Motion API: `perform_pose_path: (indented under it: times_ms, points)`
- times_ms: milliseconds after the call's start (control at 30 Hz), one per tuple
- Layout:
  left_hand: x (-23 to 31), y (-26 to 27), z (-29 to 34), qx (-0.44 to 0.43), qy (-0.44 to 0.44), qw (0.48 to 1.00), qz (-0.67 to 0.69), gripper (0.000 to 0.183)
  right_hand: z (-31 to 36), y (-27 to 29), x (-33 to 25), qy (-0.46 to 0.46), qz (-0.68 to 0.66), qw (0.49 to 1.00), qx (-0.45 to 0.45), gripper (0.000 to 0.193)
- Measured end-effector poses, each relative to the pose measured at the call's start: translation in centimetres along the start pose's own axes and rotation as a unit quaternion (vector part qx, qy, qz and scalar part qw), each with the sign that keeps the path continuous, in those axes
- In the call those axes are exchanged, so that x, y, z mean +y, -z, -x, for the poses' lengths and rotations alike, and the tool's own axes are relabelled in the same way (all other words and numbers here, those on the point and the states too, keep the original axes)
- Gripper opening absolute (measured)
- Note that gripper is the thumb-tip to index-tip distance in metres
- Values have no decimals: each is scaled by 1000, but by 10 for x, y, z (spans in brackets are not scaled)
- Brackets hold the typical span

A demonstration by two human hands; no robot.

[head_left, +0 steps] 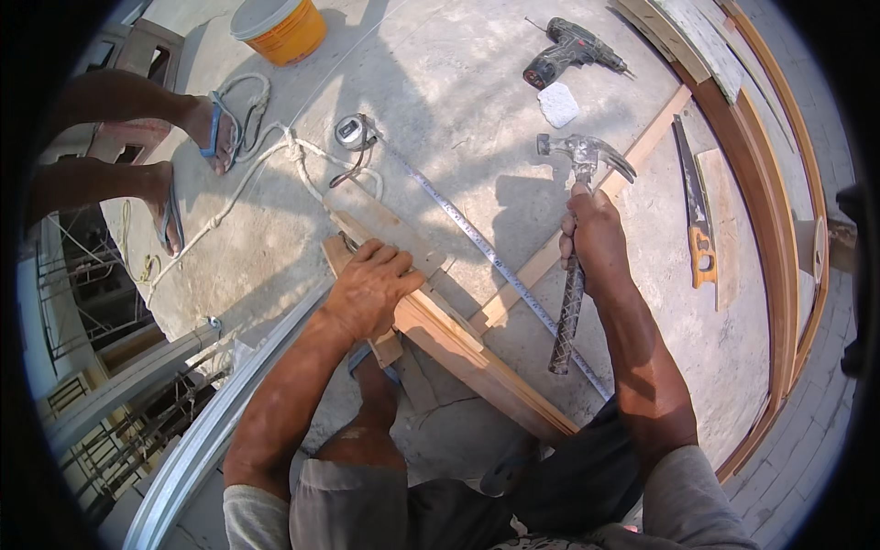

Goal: The person assembles a wooden frame on a concrete floor. They hammer nails into the wood, measure and cut pieces with a hand saw, and secure the joints with a hammer and nails from a pink basin.

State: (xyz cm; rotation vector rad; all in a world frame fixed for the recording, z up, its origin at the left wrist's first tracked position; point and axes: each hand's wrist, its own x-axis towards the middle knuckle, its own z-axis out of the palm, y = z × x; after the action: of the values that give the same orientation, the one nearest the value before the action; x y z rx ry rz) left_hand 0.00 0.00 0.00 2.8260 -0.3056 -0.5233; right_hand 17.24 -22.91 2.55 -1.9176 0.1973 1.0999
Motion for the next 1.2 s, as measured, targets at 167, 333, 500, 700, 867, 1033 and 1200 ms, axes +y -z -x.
perform_pose_path:
  times_ms: [167,333,500,700,867,1033,1200]
  points:
    - [2,4,-4,-9,8,1000,22,37,7,13,2,-21,65,985,-156,32]
    - [1,-4,-1,2,9,1000,0,39,2,80,-32,43,-197,976,87,33]
    - [4,-3,-1,4,6,1000,3,37,16,8,20,-21,15,998,-57,32]
    - [5,-8,3,14,14,1000,15,37,22,51,5,10,-128,991,-30,34]
    - [2,-2,-1,15,3,1000,14,38,8,50,2,51,-198,961,186,32]
    - [3,1,-3,-4,8,1000,15,36,33,21,36,-14,-27,996,-82,35]
    - [2,-1,-2,-20,20,1000,3,34,39,77,-30,-10,-184,966,180,32]
